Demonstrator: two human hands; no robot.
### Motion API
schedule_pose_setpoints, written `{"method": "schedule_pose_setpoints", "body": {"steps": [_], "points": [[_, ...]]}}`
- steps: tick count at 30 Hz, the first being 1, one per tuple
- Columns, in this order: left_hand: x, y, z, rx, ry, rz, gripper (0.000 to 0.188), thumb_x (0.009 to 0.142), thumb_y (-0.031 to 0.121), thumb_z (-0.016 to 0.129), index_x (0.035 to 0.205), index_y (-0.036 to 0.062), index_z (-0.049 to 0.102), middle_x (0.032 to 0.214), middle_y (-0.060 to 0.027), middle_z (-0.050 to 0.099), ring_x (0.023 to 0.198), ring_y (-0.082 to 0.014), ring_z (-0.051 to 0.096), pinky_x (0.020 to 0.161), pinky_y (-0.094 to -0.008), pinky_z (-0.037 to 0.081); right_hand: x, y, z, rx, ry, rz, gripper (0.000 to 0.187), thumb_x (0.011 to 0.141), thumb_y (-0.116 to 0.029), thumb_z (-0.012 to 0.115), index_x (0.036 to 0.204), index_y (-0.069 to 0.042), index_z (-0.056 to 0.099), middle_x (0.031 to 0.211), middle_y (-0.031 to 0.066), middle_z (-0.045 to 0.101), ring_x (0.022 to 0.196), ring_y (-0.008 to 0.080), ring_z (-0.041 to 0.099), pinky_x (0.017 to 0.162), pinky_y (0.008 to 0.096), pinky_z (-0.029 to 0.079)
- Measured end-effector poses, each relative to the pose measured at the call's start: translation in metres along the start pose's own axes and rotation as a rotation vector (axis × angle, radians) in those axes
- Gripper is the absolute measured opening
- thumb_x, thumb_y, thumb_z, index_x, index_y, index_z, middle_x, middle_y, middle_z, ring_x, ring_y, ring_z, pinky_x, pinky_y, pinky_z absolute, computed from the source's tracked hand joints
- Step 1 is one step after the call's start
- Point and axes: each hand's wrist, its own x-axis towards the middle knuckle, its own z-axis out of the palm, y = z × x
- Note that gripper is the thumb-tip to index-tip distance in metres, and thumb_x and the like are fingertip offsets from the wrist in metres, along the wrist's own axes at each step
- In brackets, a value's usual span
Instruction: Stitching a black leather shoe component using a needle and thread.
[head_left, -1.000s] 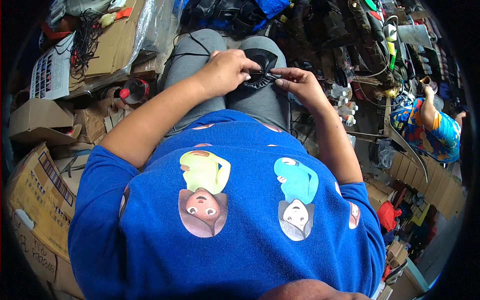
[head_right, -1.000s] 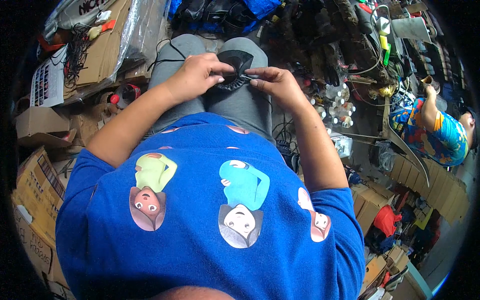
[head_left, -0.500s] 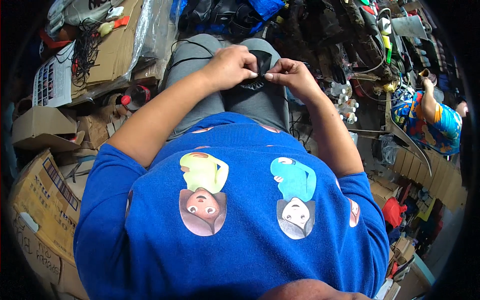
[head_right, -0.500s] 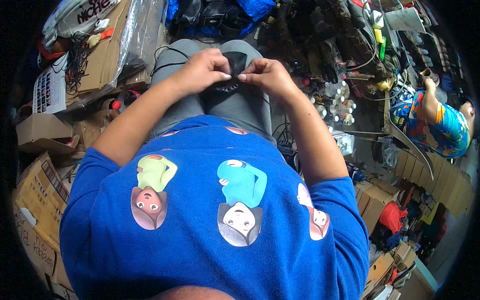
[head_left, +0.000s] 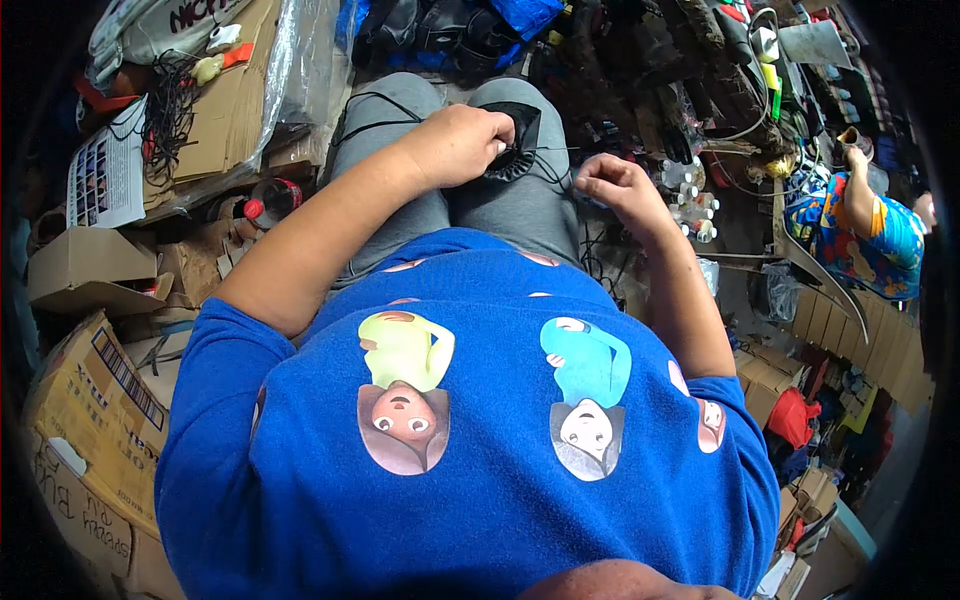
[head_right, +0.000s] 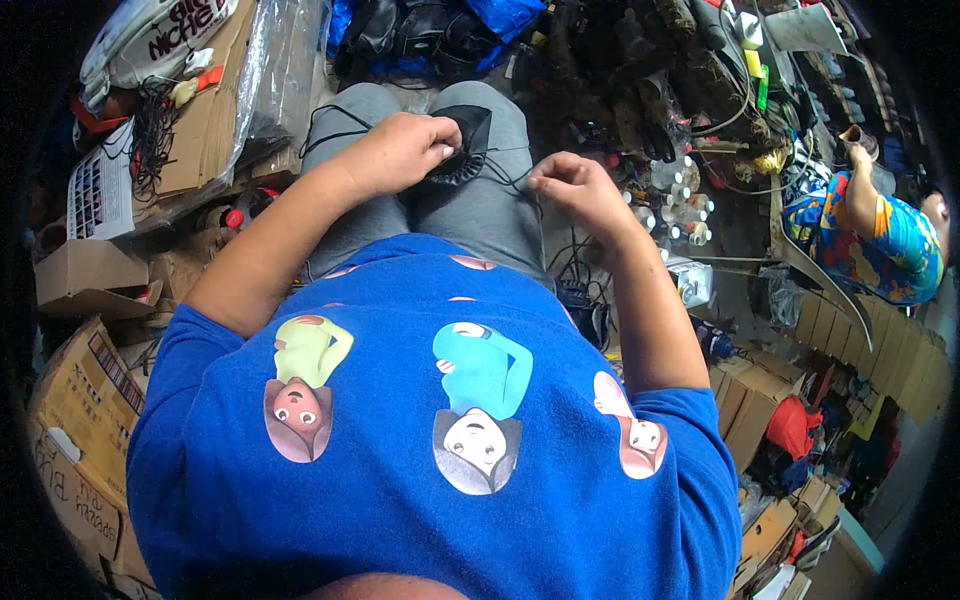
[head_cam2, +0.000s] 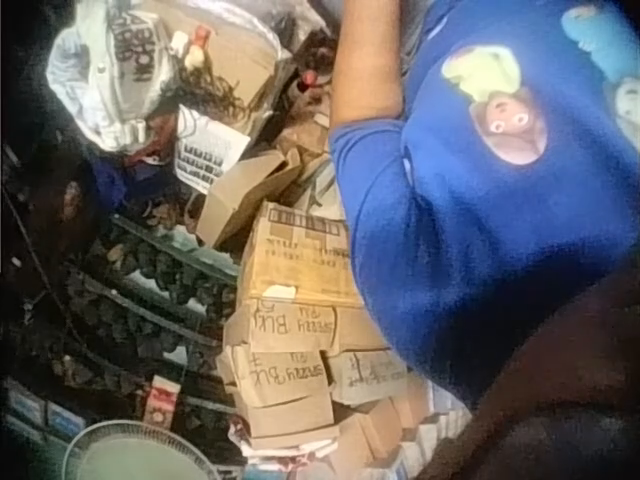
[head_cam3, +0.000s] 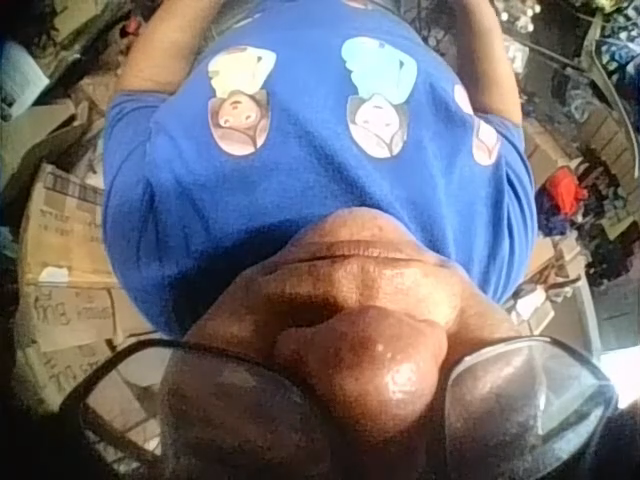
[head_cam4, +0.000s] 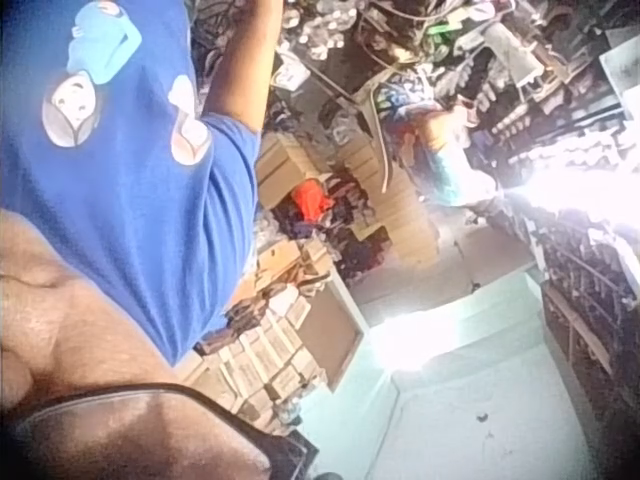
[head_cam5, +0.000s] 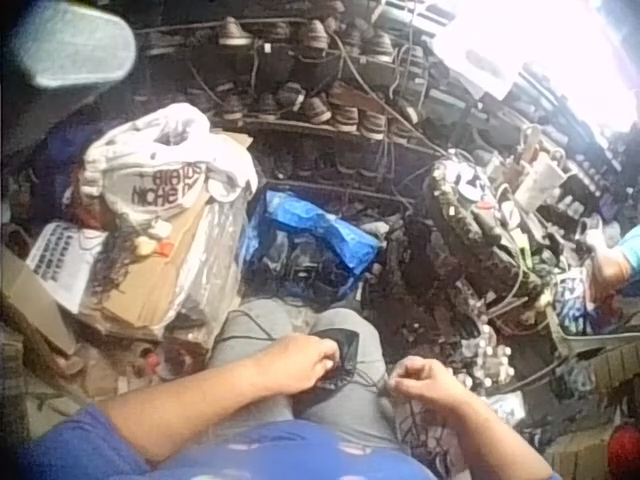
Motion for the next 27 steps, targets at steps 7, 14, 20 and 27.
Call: {"method": "schedule_pose_setpoints", "body": {"steps": [7, 14, 20, 27], "points": [[0.002, 0.005, 0.0, -0.037, -0.022, 0.027, 0.014, 0.082, 0.014, 0.056, 0.092, 0.0043, 0.06, 0.082, -0.0171, 0.063, 0.079, -0.0337, 0.061, 0.07, -0.0405, 0.047, -0.012, 0.016, 0.025, -0.299, 0.188, -0.212, 0.02, 0.076, -0.014, 0.073, 0.089, -0.005, 0.061, 0.078, -0.0027, 0.058, 0.076, 0.0054, 0.052, 0.069, 0.0212, 0.043], [0.002, 0.004, 0.0, 0.01, -0.009, 0.102, 0.013, 0.083, 0.013, 0.055, 0.091, 0.0044, 0.059, 0.082, -0.0175, 0.063, 0.079, -0.0348, 0.061, 0.069, -0.0413, 0.047, 0.002, -0.049, -0.005, -0.505, 0.326, -0.383, 0.012, 0.081, -0.016, 0.064, 0.086, -0.004, 0.061, 0.08, 0.0055, 0.059, 0.076, 0.0183, 0.059, 0.067, 0.0307, 0.047], [0.002, -0.002, 0.002, 0.124, 0.003, 0.119, 0.012, 0.083, 0.014, 0.055, 0.09, 0.005, 0.056, 0.081, -0.018, 0.061, 0.08, -0.038, 0.058, 0.068, -0.0455, 0.045, 0.023, -0.072, -0.005, -1.024, 0.152, -0.626, 0.013, 0.078, -0.014, 0.063, 0.089, -0.007, 0.063, 0.088, 0.0079, 0.06, 0.088, 0.027, 0.06, 0.079, 0.0367, 0.047], [-0.003, -0.012, -0.002, 0.192, 0.009, 0.259, 0.013, 0.08, 0.011, 0.054, 0.092, 0.0073, 0.055, 0.079, -0.0148, 0.06, 0.081, -0.035, 0.058, 0.069, -0.0443, 0.045, 0.035, -0.068, 0.035, -1.501, -0.08, -0.651, 0.006, 0.078, -0.012, 0.054, 0.084, -0.012, 0.056, 0.071, 0.0053, 0.059, 0.077, 0.024, 0.06, 0.077, 0.0368, 0.04]]}}
